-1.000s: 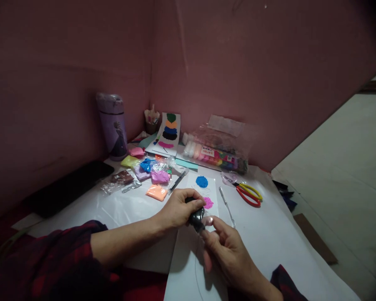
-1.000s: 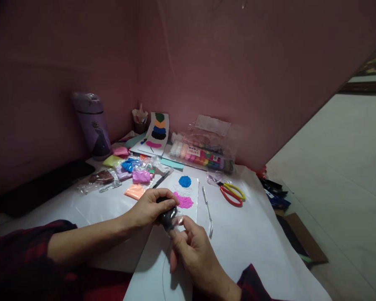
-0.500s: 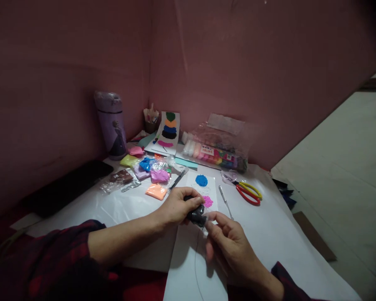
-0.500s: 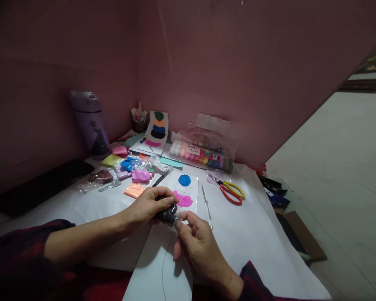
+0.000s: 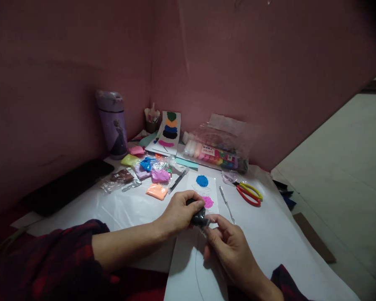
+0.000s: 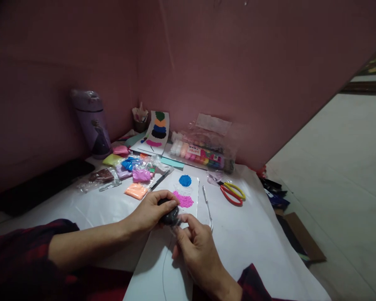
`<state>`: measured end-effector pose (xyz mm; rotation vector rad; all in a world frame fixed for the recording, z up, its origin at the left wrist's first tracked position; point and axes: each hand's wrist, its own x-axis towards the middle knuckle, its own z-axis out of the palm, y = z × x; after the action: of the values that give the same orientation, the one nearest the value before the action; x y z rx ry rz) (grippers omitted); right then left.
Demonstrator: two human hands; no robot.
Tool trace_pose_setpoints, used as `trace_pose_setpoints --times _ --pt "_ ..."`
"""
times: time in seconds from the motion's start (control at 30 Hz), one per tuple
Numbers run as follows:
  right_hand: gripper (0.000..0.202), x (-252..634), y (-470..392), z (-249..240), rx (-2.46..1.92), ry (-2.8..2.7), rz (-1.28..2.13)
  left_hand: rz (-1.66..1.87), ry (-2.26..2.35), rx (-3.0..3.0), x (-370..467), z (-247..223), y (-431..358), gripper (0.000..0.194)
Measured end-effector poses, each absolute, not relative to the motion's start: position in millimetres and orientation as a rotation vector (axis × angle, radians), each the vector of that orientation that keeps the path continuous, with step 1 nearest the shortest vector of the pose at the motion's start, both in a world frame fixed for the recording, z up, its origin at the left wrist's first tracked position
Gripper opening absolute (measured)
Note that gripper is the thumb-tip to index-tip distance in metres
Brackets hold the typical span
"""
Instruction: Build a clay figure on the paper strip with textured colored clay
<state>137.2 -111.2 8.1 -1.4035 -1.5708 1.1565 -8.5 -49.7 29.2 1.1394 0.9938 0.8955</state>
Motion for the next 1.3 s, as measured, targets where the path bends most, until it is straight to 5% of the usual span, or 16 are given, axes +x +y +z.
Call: trace_pose_setpoints --times 0.7,1.3 --pt "0.017 144 -103 -2 -1.385 -1.618 0.959 0.864 1.004 1.171 -6 25 -52 0.013" --pt "0.018 134 -116 5 -1.402 -1.759 0.862 0.998 1.044 2.019 -11 18 -59 0.016"
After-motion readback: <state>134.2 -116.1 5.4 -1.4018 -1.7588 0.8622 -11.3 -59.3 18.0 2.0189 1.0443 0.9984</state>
